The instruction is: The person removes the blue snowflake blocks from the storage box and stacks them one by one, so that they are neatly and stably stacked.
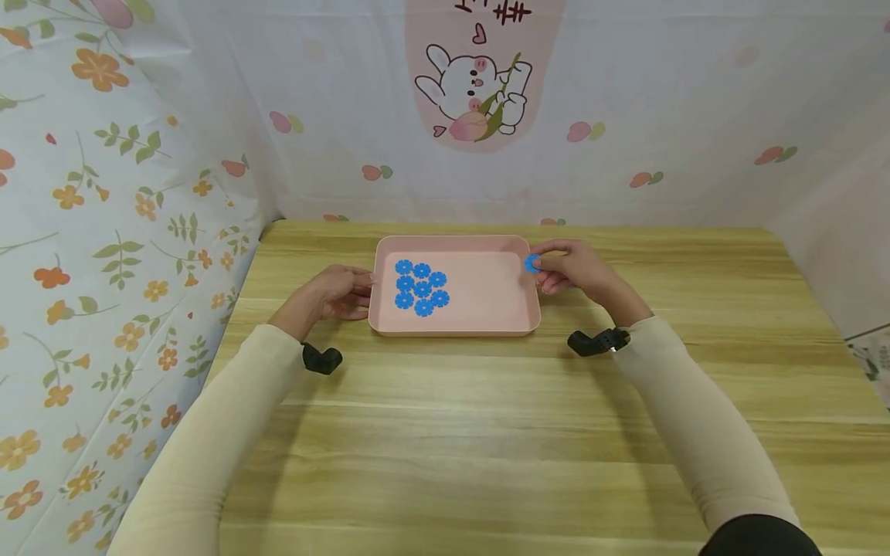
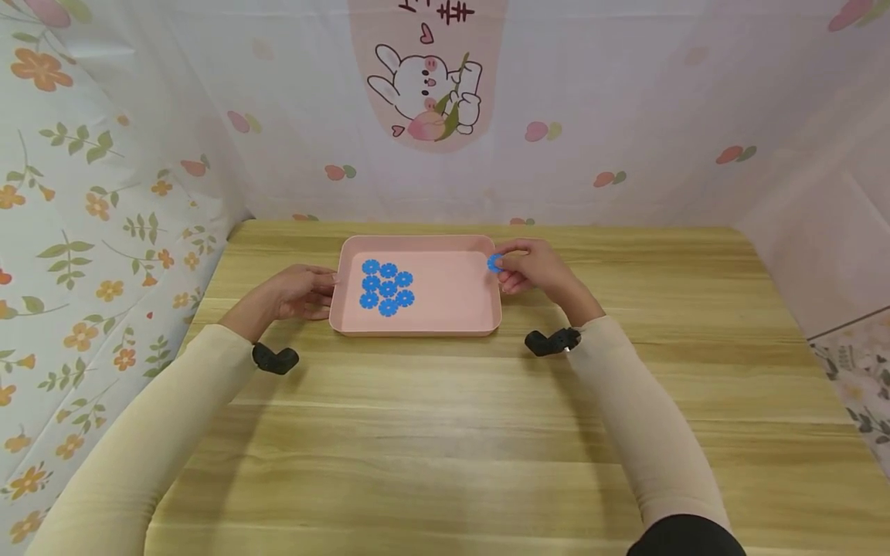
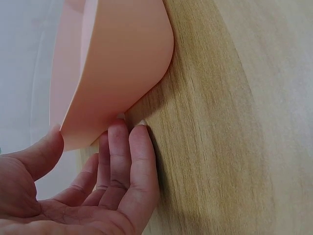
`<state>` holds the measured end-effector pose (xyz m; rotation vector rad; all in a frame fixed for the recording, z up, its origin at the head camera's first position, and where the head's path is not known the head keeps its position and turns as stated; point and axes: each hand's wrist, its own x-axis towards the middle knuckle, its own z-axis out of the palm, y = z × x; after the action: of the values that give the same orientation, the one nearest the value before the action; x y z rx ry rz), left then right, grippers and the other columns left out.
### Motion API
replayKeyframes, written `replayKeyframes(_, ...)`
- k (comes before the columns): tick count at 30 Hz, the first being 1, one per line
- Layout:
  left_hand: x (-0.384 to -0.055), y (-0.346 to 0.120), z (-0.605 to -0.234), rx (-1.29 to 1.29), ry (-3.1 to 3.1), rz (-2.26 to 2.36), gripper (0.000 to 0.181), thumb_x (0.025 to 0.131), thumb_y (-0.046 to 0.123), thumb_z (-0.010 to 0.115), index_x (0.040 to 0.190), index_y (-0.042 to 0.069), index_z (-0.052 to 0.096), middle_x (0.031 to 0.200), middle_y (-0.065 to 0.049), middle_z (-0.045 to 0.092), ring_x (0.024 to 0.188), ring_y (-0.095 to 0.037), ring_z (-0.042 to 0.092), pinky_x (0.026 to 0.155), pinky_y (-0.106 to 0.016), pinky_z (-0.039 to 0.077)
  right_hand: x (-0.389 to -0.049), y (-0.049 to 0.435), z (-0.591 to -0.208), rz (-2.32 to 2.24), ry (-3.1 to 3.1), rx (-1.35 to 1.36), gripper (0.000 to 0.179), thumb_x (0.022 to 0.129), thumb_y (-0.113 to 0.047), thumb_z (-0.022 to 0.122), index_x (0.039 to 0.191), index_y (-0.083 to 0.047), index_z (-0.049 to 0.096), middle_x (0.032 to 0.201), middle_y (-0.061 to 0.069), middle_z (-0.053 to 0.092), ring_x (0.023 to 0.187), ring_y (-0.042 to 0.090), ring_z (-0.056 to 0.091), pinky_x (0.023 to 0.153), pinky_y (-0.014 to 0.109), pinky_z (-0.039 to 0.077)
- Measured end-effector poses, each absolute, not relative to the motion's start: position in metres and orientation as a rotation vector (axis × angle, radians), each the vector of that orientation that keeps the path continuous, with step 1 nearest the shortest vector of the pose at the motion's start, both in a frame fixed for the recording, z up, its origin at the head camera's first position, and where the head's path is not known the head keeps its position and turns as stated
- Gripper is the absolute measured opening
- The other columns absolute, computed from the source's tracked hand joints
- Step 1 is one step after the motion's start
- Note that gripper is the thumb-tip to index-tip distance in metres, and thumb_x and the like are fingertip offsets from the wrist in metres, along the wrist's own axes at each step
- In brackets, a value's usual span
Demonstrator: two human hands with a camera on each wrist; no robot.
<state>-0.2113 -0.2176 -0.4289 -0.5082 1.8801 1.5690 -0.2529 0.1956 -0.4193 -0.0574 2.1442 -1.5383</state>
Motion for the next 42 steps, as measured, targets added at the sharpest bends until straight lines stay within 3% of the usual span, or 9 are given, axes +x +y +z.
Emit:
replayKeyframes(5,-0.213,-0.218,-0.430,-0.502,1.874,1.575,0.044,0.104,0.027,0.046,0.144,0.009,0.044,0.125,-0.014,0.053,0.101,-0.024,0.059,0.093,-0.043,0.052,-0.251,0.214,-0.424,-1.636,2.107,0.008,0.041,0.097,-0.020,0.061,0.133,-0.002,0.052,0.073,0.004,0.067,0.057,0.013,0.065,0.063,0.032,0.059)
replayKeyframes(18,-0.212,-0.217,-0.429,-0.497,1.878,1.575,0.045,0.104,0.028,0.046,0.145,0.009,0.043,0.124,-0.014,0.053,0.098,-0.023,0.059,0.091,-0.043,0.053,-0.249,0.246,-0.447,-1.768,2.013,0.134,0.045,0.099,-0.015,0.057,0.139,0.004,0.047,0.072,0.003,0.068,0.057,0.011,0.065,0.059,0.026,0.058)
replayKeyframes(42,-0.212,-0.219,-0.431,-0.499,1.861,1.592,0.046,0.104,0.027,0.047,0.145,0.008,0.042,0.123,-0.014,0.053,0.099,-0.024,0.058,0.091,-0.042,0.054,-0.250,0.248,-0.461,-1.610,2.112,0.168,0.046,0.099,-0.017,0.058,0.138,0.004,0.048,0.073,0.000,0.068,0.058,0.009,0.066,0.060,0.026,0.058)
